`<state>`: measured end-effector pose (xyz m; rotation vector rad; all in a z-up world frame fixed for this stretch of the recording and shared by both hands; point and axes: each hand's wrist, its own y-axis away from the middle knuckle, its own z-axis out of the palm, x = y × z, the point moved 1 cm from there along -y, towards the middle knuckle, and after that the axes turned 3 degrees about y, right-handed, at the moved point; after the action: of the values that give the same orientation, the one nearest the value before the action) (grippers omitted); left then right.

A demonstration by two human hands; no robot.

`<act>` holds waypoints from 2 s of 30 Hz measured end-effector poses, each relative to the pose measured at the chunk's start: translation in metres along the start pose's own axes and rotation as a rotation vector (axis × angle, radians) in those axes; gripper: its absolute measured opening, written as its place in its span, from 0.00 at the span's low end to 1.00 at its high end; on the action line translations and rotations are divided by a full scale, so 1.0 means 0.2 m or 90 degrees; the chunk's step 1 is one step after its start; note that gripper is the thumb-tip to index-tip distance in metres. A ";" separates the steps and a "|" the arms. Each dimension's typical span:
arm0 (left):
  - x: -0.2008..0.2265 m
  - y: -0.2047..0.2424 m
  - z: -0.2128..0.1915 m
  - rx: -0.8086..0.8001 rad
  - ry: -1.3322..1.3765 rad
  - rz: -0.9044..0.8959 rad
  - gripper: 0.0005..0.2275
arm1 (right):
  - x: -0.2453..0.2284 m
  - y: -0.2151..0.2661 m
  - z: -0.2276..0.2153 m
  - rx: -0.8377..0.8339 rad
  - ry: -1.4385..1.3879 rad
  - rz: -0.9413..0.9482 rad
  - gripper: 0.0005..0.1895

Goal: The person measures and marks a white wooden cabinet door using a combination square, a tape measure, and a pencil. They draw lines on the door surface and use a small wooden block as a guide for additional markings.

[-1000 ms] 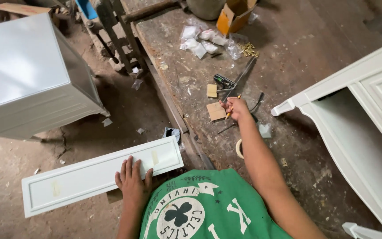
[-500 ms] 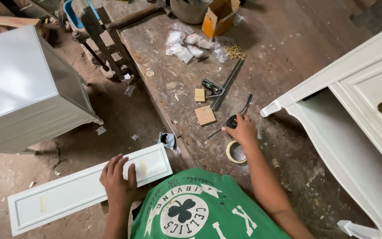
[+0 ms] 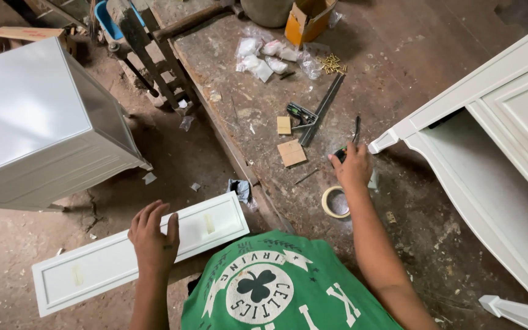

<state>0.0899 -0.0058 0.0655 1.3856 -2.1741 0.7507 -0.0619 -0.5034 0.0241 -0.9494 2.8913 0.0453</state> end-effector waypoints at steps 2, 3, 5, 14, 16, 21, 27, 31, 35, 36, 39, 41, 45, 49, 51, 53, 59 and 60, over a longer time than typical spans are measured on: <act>-0.05 0.03 0.01 0.005 -0.002 -0.008 0.12 | -0.03 -0.05 0.04 0.010 -0.056 -0.041 0.26; -0.07 0.05 0.02 0.010 -0.007 -0.018 0.11 | -0.06 -0.07 0.06 0.017 -0.114 -0.084 0.15; -0.11 0.09 0.02 0.021 -0.010 -0.025 0.11 | -0.10 -0.12 0.13 0.028 -0.108 -0.127 0.13; -0.18 0.27 -0.08 0.204 -0.020 -0.011 0.07 | -0.33 -0.55 0.28 -0.029 -0.116 -0.210 0.16; -0.18 0.35 -0.14 0.217 -0.045 -0.052 0.07 | -0.34 -0.68 0.36 -0.018 -0.162 -0.277 0.11; -0.12 0.53 -0.27 0.301 -0.099 -0.090 0.04 | -0.49 -0.90 0.40 -0.056 -0.131 -0.352 0.09; -0.07 0.69 -0.22 0.296 -0.130 -0.147 0.04 | -0.63 -1.26 0.38 -0.021 -0.110 -0.350 0.09; -0.05 0.76 -0.18 0.267 -0.173 -0.151 0.03 | -0.64 -1.54 0.43 0.133 -0.153 -0.437 0.09; -0.05 0.83 -0.16 0.223 -0.223 -0.227 0.04 | -0.74 -1.52 0.32 0.064 -0.144 -0.341 0.10; -0.06 0.86 -0.16 0.221 -0.234 -0.228 0.04 | -0.77 -1.49 0.29 0.053 -0.166 -0.347 0.14; -0.03 0.84 -0.16 0.222 -0.241 -0.225 0.03 | -0.86 -1.45 0.23 0.037 -0.176 -0.388 0.24; 0.01 0.81 -0.17 0.212 -0.249 -0.247 0.04 | -0.89 -1.47 0.25 0.017 -0.144 -0.405 0.27; 0.07 0.74 -0.19 0.238 -0.217 -0.206 0.02 | -0.86 -1.73 0.57 0.103 -0.143 -0.573 0.19; 0.14 0.69 -0.21 0.212 -0.225 -0.340 0.05 | -0.77 -1.80 0.63 0.250 -0.204 -0.532 0.13; 0.11 0.70 -0.19 0.235 -0.230 -0.261 0.05 | -0.71 -1.81 0.58 0.366 -0.283 -0.512 0.07; 0.08 0.69 -0.16 0.250 -0.227 -0.241 0.05 | -0.73 -1.73 0.50 0.263 -0.426 -0.405 0.07; 0.04 0.60 -0.08 0.249 -0.170 -0.187 0.05 | -0.55 -1.79 0.51 -0.147 -0.770 0.019 0.14; 0.02 0.59 -0.06 0.242 -0.170 -0.181 0.05 | -0.51 -1.81 0.52 -0.200 -0.794 0.076 0.14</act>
<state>-0.0192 0.0394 0.0533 2.0407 -2.0235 0.9471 0.2433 -0.7291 -0.0681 -0.4617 1.7670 0.7935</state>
